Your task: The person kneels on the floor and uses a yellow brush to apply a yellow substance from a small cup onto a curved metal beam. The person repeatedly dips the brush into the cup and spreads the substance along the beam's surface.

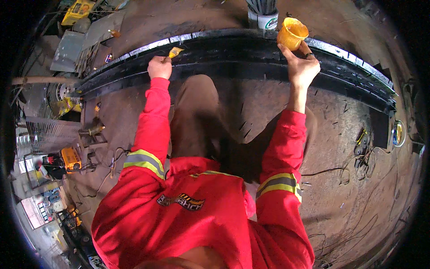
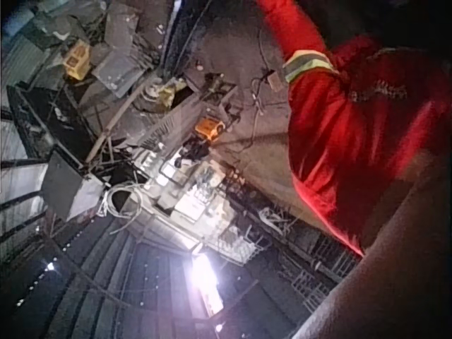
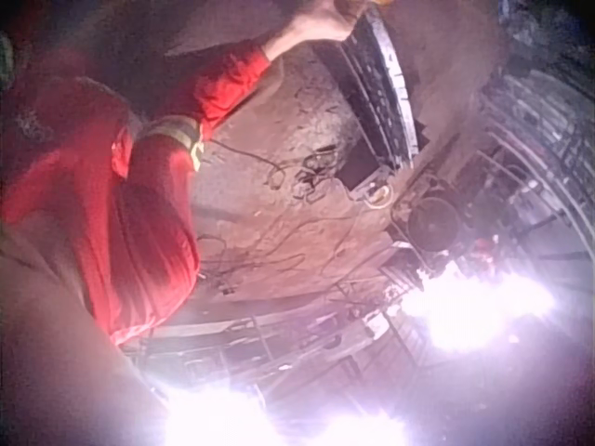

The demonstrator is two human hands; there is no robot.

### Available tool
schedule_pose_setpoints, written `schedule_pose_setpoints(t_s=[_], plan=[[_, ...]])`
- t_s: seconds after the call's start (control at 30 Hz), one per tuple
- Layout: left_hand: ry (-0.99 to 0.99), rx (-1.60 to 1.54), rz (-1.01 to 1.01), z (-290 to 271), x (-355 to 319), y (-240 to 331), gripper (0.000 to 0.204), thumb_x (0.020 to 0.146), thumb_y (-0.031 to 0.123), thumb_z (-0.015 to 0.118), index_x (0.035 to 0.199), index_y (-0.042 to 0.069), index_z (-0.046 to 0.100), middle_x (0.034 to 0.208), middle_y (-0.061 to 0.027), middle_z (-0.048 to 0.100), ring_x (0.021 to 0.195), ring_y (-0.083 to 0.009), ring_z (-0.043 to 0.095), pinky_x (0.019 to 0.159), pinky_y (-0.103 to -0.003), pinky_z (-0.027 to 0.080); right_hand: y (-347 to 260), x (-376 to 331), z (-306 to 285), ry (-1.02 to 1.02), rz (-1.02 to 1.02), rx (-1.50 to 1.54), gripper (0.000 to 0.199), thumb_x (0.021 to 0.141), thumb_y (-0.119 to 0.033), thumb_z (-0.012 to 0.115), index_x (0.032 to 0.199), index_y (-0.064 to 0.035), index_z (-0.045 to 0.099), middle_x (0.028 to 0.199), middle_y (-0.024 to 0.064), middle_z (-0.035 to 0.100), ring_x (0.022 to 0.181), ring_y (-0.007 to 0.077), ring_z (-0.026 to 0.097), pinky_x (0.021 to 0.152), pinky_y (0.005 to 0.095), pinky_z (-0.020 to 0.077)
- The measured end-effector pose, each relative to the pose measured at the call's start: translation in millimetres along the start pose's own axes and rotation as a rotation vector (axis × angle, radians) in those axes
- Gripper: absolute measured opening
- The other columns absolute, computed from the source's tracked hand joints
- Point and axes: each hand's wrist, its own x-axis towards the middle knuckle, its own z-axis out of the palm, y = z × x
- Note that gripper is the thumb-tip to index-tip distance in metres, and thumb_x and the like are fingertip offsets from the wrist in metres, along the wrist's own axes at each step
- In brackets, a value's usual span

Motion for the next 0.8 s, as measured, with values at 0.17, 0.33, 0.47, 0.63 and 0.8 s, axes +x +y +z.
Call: schedule_pose_setpoints(t_s=[0.17, 0.33, 0.47, 0.63, 0.8], plan=[[-0.047, 0.067, 0.161, -31, 5, 10, 0.018, 0.077, 0.024, 0.068, 0.085, 0.008, 0.067, 0.081, -0.0168, 0.068, 0.079, -0.0370, 0.066, 0.071, -0.046, 0.052, -2, 3, -5, 0.011, -0.019, -0.034, 0.057, 0.064, -0.026, 0.087, 0.108, 0.0040, 0.067, 0.093, 0.0108, 0.072, 0.083, 0.0124, 0.068, 0.081, 0.0262, 0.0501], [-0.179, 0.339, 0.342, -39, 18, 25, 0.020, 0.081, 0.027, 0.065, 0.098, 0.017, 0.065, 0.083, -0.0144, 0.068, 0.080, -0.0368, 0.065, 0.068, -0.048, 0.051, -6, -1, -3, -0.007, -0.020, -0.023, 0.058, 0.064, -0.025, 0.087, 0.108, 0.0053, 0.066, 0.092, 0.0119, 0.072, 0.083, 0.0122, 0.067, 0.081, 0.0259, 0.0501], [-0.260, 0.510, 0.527, -31, 6, 18, 0.016, 0.081, 0.019, 0.062, 0.096, 0.014, 0.058, 0.077, -0.0176, 0.065, 0.077, -0.0382, 0.065, 0.065, -0.050, 0.051, -5, 0, 0, -0.001, -0.020, 0.015, 0.058, 0.063, -0.025, 0.087, 0.108, 0.0053, 0.066, 0.092, 0.0120, 0.072, 0.083, 0.0123, 0.067, 0.081, 0.0256, 0.0499], [-0.315, 0.441, 0.611, -50, -13, 15, 0.015, 0.080, 0.019, 0.063, 0.094, 0.016, 0.058, 0.073, -0.0150, 0.065, 0.070, -0.0373, 0.064, 0.061, -0.050, 0.050, -9, -3, -1, 0.008, -0.014, -0.059, 0.059, 0.063, -0.025, 0.087, 0.109, 0.0055, 0.066, 0.093, 0.0120, 0.072, 0.084, 0.0132, 0.067, 0.082, 0.0256, 0.0497], [-0.168, 0.378, 0.502, -59, 6, 37, 0.014, 0.082, 0.024, 0.062, 0.093, 0.016, 0.059, 0.072, -0.0155, 0.065, 0.072, -0.0376, 0.064, 0.061, -0.050, 0.049, -3, -2, 1, -0.013, -0.009, -0.022, 0.056, 0.064, -0.024, 0.087, 0.108, 0.0046, 0.067, 0.092, 0.0110, 0.072, 0.083, 0.0120, 0.067, 0.081, 0.0254, 0.0496]])
